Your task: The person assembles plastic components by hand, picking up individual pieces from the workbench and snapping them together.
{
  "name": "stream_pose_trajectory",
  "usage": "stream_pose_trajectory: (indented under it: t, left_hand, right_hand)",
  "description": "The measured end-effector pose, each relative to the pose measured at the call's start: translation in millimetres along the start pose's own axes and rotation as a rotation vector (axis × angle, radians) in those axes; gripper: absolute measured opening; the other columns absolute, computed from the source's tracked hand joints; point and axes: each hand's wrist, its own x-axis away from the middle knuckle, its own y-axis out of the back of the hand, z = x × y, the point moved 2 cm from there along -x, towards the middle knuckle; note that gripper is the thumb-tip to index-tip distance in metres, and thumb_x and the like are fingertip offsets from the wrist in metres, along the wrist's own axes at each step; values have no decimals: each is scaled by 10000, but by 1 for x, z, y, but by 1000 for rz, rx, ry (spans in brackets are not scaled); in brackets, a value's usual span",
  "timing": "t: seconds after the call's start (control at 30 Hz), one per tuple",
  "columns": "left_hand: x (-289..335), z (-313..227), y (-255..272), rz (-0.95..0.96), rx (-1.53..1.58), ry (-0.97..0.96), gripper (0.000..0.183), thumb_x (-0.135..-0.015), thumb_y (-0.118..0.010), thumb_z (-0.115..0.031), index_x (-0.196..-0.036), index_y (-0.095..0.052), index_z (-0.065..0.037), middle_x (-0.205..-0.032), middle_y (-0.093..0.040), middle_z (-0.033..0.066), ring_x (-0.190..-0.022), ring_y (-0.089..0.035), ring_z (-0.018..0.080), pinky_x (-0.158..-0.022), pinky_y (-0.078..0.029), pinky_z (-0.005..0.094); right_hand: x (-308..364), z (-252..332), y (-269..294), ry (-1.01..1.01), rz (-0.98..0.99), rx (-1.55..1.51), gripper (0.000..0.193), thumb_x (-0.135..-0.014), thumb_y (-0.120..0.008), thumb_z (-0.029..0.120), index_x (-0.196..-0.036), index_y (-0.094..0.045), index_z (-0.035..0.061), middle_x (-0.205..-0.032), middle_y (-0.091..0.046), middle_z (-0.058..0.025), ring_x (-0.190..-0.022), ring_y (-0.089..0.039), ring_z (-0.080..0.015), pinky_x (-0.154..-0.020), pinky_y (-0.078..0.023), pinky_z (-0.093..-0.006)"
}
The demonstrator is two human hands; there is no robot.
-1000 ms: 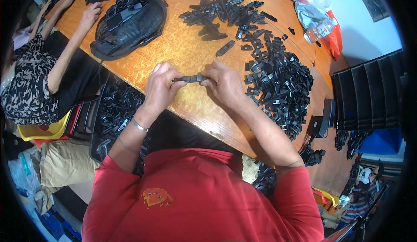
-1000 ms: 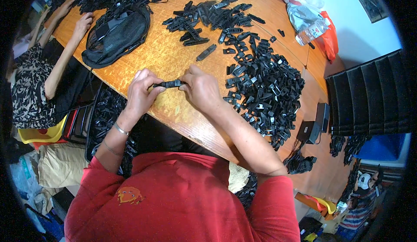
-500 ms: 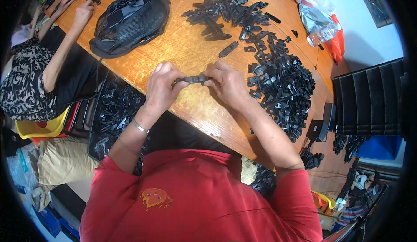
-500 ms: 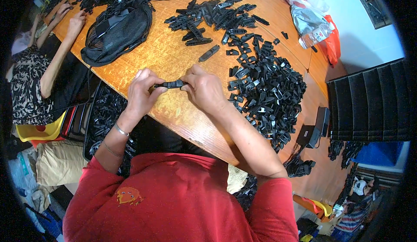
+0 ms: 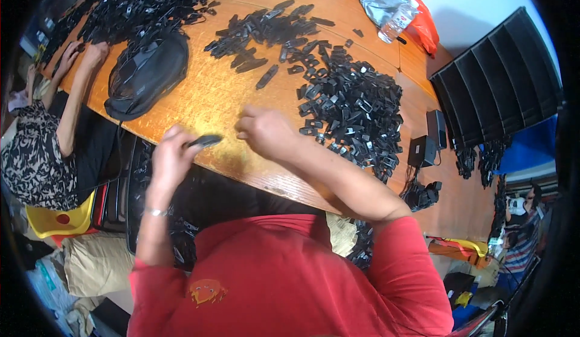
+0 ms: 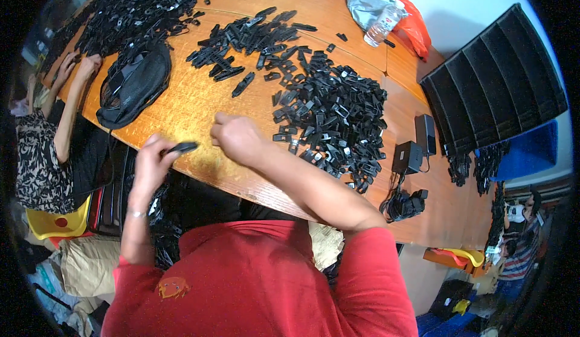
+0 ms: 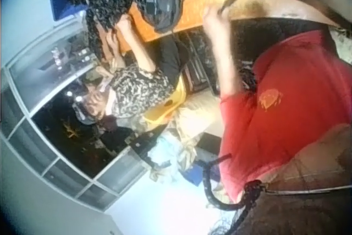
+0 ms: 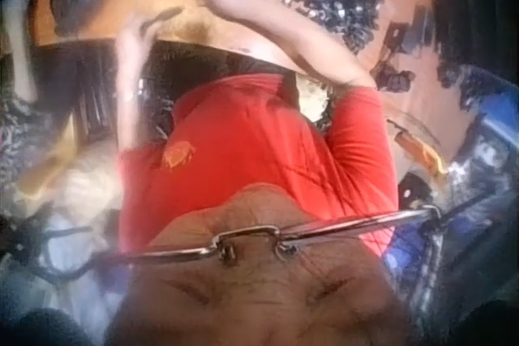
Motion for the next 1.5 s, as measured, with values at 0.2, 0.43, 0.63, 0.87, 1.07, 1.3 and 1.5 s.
stream_pose_trajectory:
  t: [0.2, 0.43, 0.63, 0.87, 1.07, 1.3, 1.5]
  left_hand:
    - [68, 33, 87, 31, 17, 266, 321, -883, -797, 20, -1203, -766, 35, -1063, -729, 157, -981, -727, 283, -921, -573, 367]
    - [-55, -56, -24, -21, 92, -46, 308, -960, -811, -113, -1245, -762, -9, -1064, -734, 135, -973, -736, 262, -898, -583, 363]
    - [-137, -91, -110, -139, -36, -53, 323, -947, -839, -198, -1228, -780, -51, -1125, -745, 135, -1090, -718, 324, -956, -587, 431]
    - [-125, -73, -109, -112, -35, -92, 193, -907, -857, -130, -1064, -781, -48, -1088, -715, 133, -1095, -678, 354, -942, -562, 464]
    - [-75, -61, -84, -85, 26, -168, 193, -880, -860, -79, -1053, -782, -43, -1062, -698, 129, -1067, -663, 356, -923, -544, 457]
    - [-54, -55, -80, -176, 88, -182, 231, -833, -888, -63, -1048, -806, -58, -1052, -695, 117, -1057, -651, 356, -938, -543, 457]
    - [-53, -45, -78, -131, 97, -183, 227, -822, -900, -55, -1020, -794, -22, -1034, -704, 135, -1024, -666, 348, -910, -537, 445]
  right_hand:
    - [56, -64, 86, -246, -71, 342, 131, -890, -815, 154, -1010, -807, 101, -1037, -710, -94, -1062, -708, -327, -870, -608, -443]
    - [45, -75, 82, -453, 185, 247, 235, -827, -847, 153, -1034, -790, 58, -1141, -728, -152, -1137, -703, -380, -935, -596, -466]
    - [57, -74, 87, -429, 15, 215, 388, -770, -959, 265, -1021, -764, 43, -1101, -742, -171, -1093, -715, -383, -923, -589, -478]
    - [63, -72, 101, -459, -101, 217, 413, -794, -954, 316, -938, -691, 32, -899, -740, -173, -873, -755, -401, -756, -597, -485]
    - [53, -72, 95, -390, -119, 257, 304, -836, -902, 240, -1057, -773, 75, -1024, -760, -123, -981, -749, -369, -823, -590, -487]
    - [21, -27, 45, -309, -53, 74, 228, -875, -880, 203, -1060, -826, 82, -984, -746, -122, -965, -749, -367, -821, -594, -476]
    - [11, -36, 27, -311, -57, 18, 248, -833, -908, 212, -1007, -826, 54, -978, -701, -130, -962, -730, -375, -815, -572, -482]
